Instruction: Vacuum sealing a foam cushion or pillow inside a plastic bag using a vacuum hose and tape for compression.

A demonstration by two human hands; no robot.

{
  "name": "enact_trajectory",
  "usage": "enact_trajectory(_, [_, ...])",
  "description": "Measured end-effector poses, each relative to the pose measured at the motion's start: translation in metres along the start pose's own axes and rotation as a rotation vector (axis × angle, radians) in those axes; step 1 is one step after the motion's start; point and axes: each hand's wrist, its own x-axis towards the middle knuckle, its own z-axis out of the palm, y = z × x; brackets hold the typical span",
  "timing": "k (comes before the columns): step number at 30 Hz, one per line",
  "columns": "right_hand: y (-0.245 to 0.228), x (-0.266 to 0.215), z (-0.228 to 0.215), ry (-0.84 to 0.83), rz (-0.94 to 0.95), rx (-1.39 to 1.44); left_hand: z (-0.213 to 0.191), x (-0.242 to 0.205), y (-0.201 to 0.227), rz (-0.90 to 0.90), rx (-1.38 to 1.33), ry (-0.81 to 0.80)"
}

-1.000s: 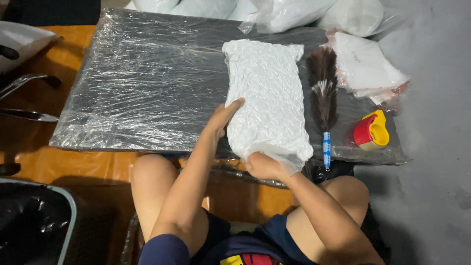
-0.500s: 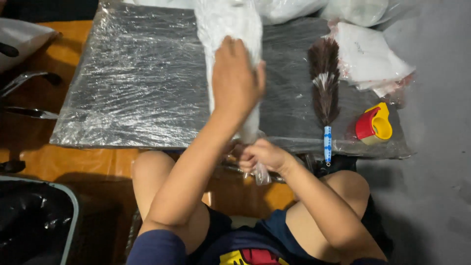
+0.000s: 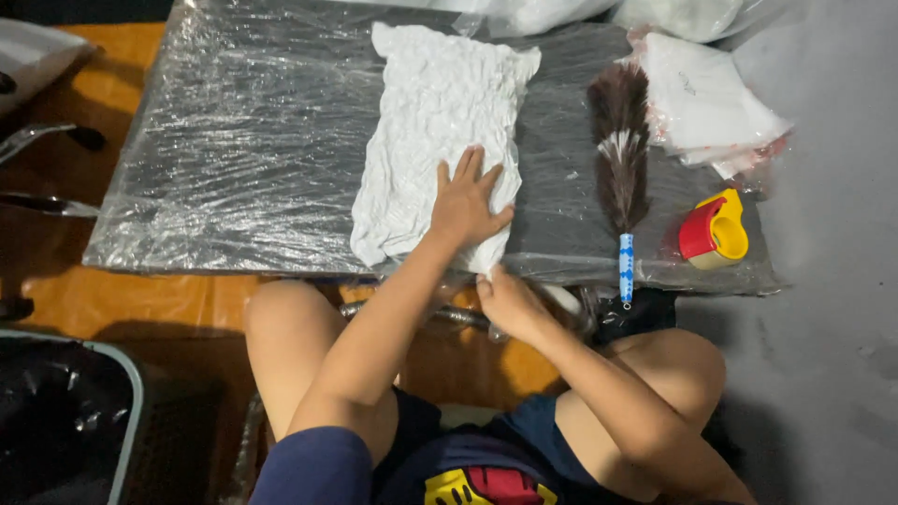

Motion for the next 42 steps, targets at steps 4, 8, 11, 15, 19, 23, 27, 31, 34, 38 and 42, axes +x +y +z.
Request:
enact_trajectory(4, [-0.013,-0.016,-0.002,0.123,-0.157,-0.190,0.001,-0.001,-0.012,0.074,-0.053,0.076])
enact_trajectory(8, [-0.017,-0.024,-0.005,0.180,-0.252,-0.097,0.010,-0.011,-0.034,0.211,-0.553,0.348])
enact_trajectory(11, [-0.009,-0.028,-0.015,0.204,-0.267,-0.043,-0.033,-0.061,-0.005,-0.212,-0.535,0.667])
enact_trajectory(15, [-0.026,-0.049,-0.037,0.171,-0.213,0.038,-0.008,-0.125,0.008,-0.768,-1.121,-0.030])
enact_trajectory(19, [-0.040,-0.065,-0.051,0.194,-0.216,0.106,-0.019,-0.165,-0.002,-0.836,-1.789,-0.102])
enact_trajectory(23, [-0.045,-0.075,-0.058,0.232,-0.241,0.123,-0.059,-0.132,-0.020,-0.811,-1.925,-0.033])
enact_trajectory(27, [-0.067,-0.089,-0.066,0.245,-0.264,0.130,-0.047,-0.108,-0.047,-0.737,-2.142,0.373])
enact_trajectory(31, [-0.053,-0.067,-0.058,0.235,-0.250,0.058,-0.028,-0.092,-0.066,-0.765,-2.101,0.586])
enact_trajectory(34, [-0.027,-0.033,-0.030,0.179,-0.201,-0.030,0.010,-0.088,-0.085,-0.851,-2.050,0.642])
enact_trajectory(38, [-0.037,-0.038,-0.020,0.181,-0.190,-0.040,0.011,-0.086,-0.082,-0.930,-1.928,0.707])
enact_trajectory(42, [-0.036,-0.043,-0.015,0.222,-0.178,0.009,0.058,-0.093,-0.118,-0.904,-1.348,0.806])
